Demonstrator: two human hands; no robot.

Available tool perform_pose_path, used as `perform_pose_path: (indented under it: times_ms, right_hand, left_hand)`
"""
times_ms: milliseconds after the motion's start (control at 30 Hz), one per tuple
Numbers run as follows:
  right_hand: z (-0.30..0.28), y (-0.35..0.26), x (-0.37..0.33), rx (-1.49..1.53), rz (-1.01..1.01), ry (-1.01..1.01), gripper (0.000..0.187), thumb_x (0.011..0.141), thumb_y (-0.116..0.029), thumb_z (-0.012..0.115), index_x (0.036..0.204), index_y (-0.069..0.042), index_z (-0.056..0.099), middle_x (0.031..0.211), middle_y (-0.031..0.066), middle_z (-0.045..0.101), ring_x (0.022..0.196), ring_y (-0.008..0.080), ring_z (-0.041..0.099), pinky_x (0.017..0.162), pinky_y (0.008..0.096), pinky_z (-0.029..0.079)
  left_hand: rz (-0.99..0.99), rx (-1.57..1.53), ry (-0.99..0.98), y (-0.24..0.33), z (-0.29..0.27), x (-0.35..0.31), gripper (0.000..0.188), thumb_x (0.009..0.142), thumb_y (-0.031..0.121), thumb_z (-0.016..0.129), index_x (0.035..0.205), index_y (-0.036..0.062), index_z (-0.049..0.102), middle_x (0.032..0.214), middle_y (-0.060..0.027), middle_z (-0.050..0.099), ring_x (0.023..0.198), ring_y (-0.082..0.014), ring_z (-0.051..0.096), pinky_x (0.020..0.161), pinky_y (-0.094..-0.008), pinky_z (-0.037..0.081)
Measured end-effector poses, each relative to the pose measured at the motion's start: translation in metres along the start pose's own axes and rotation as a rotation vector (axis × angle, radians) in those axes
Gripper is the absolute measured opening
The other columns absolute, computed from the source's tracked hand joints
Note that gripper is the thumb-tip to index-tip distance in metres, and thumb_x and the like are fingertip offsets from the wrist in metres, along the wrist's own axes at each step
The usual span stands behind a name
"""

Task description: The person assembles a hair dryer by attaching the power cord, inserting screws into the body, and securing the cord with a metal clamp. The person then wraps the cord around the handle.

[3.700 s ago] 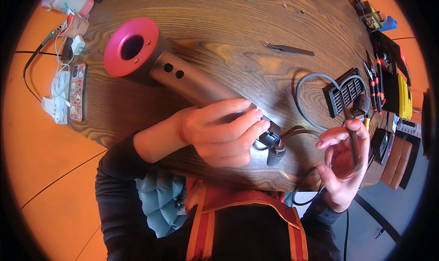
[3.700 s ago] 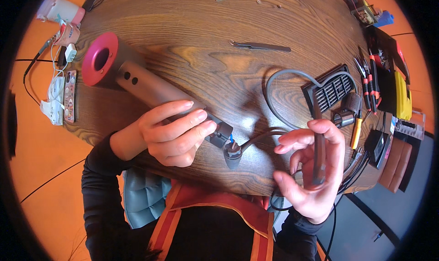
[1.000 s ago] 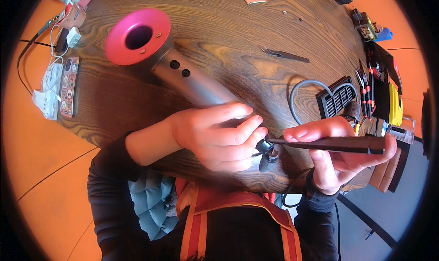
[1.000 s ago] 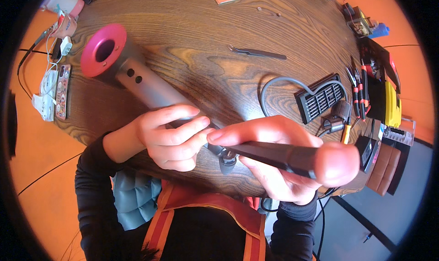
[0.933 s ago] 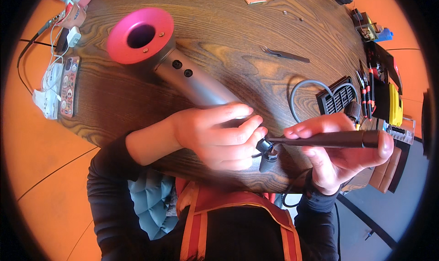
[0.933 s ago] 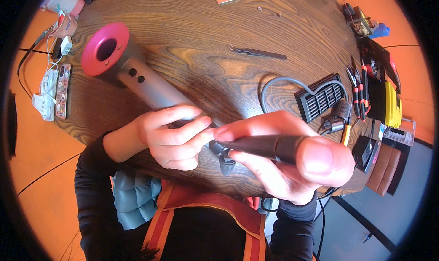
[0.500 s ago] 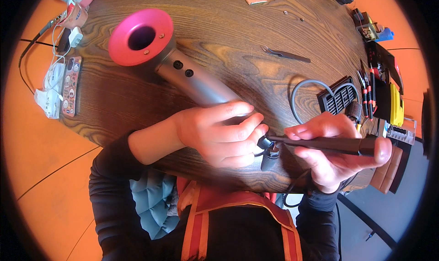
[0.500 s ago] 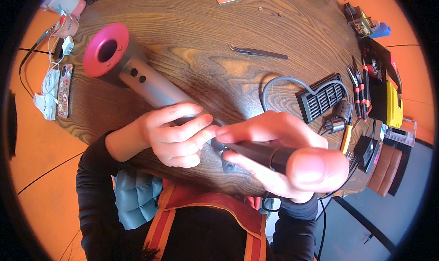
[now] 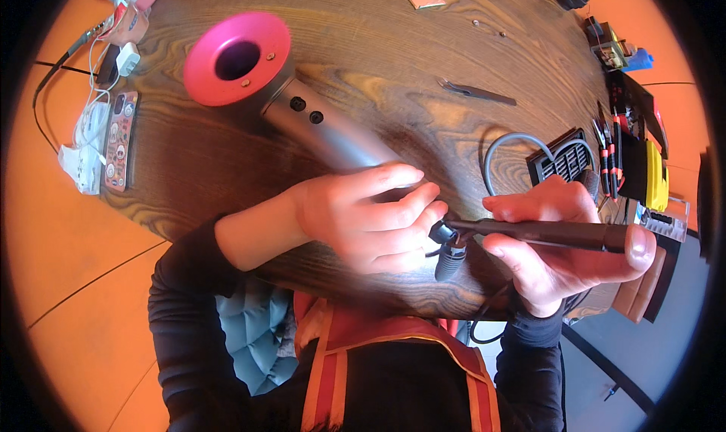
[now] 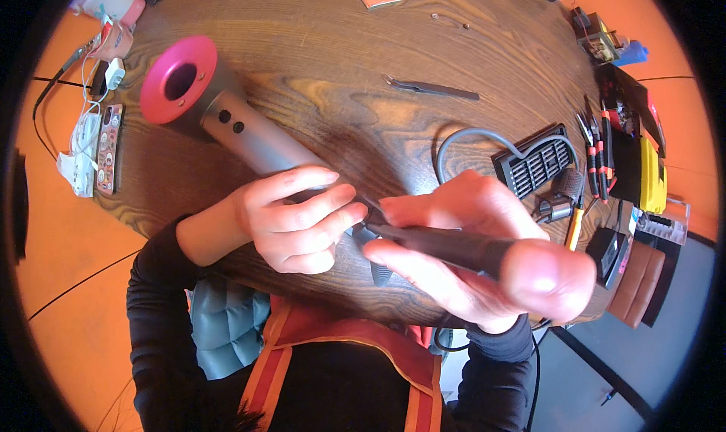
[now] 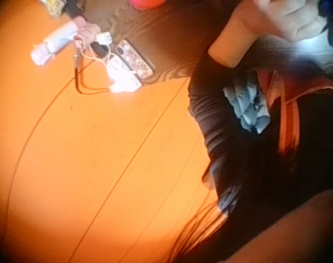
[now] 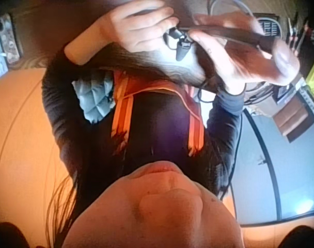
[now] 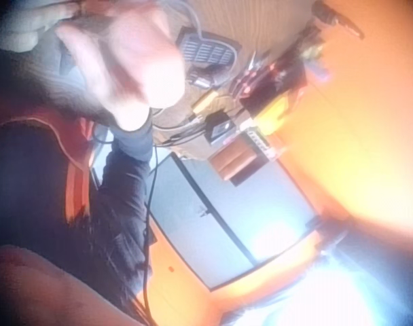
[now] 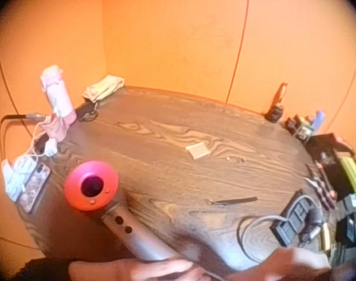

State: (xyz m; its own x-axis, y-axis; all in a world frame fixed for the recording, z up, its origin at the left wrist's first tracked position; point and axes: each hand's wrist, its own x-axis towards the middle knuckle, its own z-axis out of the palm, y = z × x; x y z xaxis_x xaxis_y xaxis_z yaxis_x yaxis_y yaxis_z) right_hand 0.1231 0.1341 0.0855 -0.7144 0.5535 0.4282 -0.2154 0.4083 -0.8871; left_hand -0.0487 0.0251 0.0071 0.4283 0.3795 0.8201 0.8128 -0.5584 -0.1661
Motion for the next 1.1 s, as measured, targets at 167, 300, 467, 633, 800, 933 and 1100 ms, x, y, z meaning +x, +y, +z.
perform_pose_path:
  times_ms: [167, 300, 467, 633, 800, 933, 1100]
  right_hand:
    - [0.007, -0.003, 0.0, 0.08, 0.042, 0.058, 0.056, 0.075, 0.0, 0.071, 0.115, -0.017, 0.034, 0.088, 0.0195, 0.062, 0.076, 0.0261, 0.063, 0.062, 0.0364, 0.053]
    - [0.012, -0.003, -0.003, 0.094, 0.076, 0.051, 0.057, 0.075, 0.0, 0.071, 0.115, -0.017, 0.034, 0.089, 0.0191, 0.062, 0.076, 0.0257, 0.063, 0.062, 0.0363, 0.053]
    - [0.004, 0.003, 0.002, 0.0, 0.002, -0.013, 0.07, 0.075, 0.0, 0.072, 0.123, -0.023, 0.026, 0.088, 0.0176, 0.06, 0.073, 0.0245, 0.062, 0.062, 0.0373, 0.054]
    - [-0.004, 0.003, 0.005, -0.088, -0.091, -0.08, 0.084, 0.075, 0.001, 0.072, 0.131, -0.028, 0.018, 0.088, 0.016, 0.058, 0.07, 0.0233, 0.06, 0.062, 0.0382, 0.056]
    - [-0.002, 0.002, 0.006, -0.059, -0.106, -0.083, 0.094, 0.075, 0.001, 0.072, 0.138, -0.033, 0.011, 0.087, 0.0147, 0.056, 0.067, 0.0225, 0.059, 0.062, 0.0393, 0.057]
    - [0.007, 0.002, 0.007, 0.06, -0.075, -0.004, 0.092, 0.078, 0.001, 0.069, 0.139, -0.034, 0.009, 0.086, 0.0144, 0.055, 0.067, 0.0228, 0.058, 0.064, 0.0409, 0.057]
    - [0.003, 0.0, 0.008, 0.032, -0.076, -0.068, 0.087, 0.079, 0.001, 0.066, 0.138, -0.034, 0.014, 0.088, 0.0154, 0.055, 0.068, 0.025, 0.059, 0.063, 0.0423, 0.058]
  left_hand:
    - [-0.025, -0.012, 0.019, 0.001, -0.001, 0.0, 0.009, 0.071, 0.012, 0.06, 0.069, 0.004, 0.059, 0.085, -0.0113, 0.064, 0.086, -0.0233, 0.061, 0.069, -0.038, 0.056]
    - [-0.035, -0.017, 0.026, 0.001, 0.0, 0.001, 0.009, 0.07, 0.012, 0.06, 0.067, 0.0041, 0.058, 0.084, -0.0115, 0.064, 0.085, -0.0233, 0.061, 0.069, -0.0381, 0.056]
    - [-0.025, -0.011, 0.015, -0.002, -0.002, 0.003, 0.009, 0.07, 0.012, 0.06, 0.066, 0.0049, 0.057, 0.083, -0.0114, 0.064, 0.084, -0.0231, 0.061, 0.069, -0.0381, 0.056]
    - [-0.053, -0.017, 0.033, 0.0, -0.002, 0.001, 0.008, 0.071, 0.013, 0.06, 0.067, 0.0063, 0.057, 0.084, -0.011, 0.064, 0.085, -0.0229, 0.061, 0.07, -0.0381, 0.056]
    - [-0.062, -0.001, -0.048, 0.0, -0.005, -0.003, 0.014, 0.074, 0.011, 0.058, 0.064, 0.0084, 0.049, 0.096, -0.0135, 0.066, 0.092, -0.0273, 0.062, 0.072, -0.0417, 0.056]
    - [-0.056, 0.011, -0.065, -0.001, -0.006, -0.003, 0.013, 0.075, 0.012, 0.058, 0.065, 0.0079, 0.05, 0.096, -0.0135, 0.066, 0.094, -0.0272, 0.062, 0.073, -0.0417, 0.056]
    - [-0.077, 0.02, -0.054, 0.0, -0.004, -0.002, 0.014, 0.075, 0.011, 0.058, 0.064, 0.0079, 0.049, 0.096, -0.0133, 0.067, 0.095, -0.0263, 0.061, 0.074, -0.0409, 0.056]
